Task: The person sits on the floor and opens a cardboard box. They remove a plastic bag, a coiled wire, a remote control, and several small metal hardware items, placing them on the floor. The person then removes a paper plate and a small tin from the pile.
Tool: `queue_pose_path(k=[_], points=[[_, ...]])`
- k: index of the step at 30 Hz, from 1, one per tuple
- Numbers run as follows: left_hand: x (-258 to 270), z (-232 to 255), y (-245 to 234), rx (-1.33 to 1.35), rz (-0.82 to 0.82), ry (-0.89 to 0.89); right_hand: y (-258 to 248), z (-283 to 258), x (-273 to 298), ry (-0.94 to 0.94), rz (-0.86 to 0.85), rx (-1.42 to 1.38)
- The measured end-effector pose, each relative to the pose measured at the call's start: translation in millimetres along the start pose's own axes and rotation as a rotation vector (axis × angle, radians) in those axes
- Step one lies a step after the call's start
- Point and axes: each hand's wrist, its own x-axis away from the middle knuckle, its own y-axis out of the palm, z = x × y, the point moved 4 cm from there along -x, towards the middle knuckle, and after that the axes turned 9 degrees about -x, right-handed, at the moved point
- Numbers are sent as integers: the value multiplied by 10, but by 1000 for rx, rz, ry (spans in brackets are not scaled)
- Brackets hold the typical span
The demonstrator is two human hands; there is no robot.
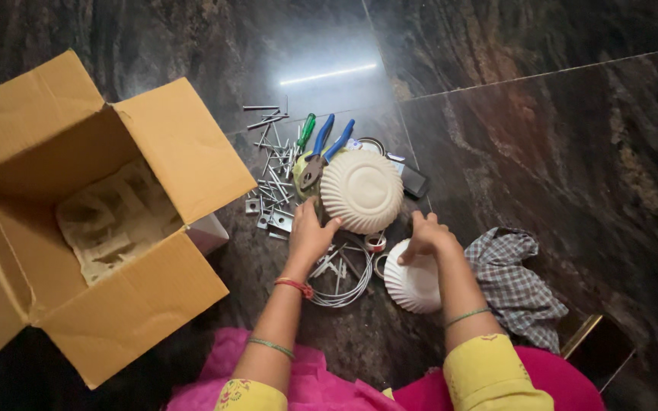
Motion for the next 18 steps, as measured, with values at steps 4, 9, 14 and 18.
queue_pose_path(k=[4,9,14,18], points=[[-8,20,-42,-11,-13,-26,-66,-55,20,6,67,-55],[2,57,-28,-1,-46,-40,-18,17,-323,-258,331,-339],[-18,-15,30,76,-34,-21,35,20,-714,-400,408,-870],[-65,-63,75,88,0,-11,82,-76,-729,-347,320,-1066]])
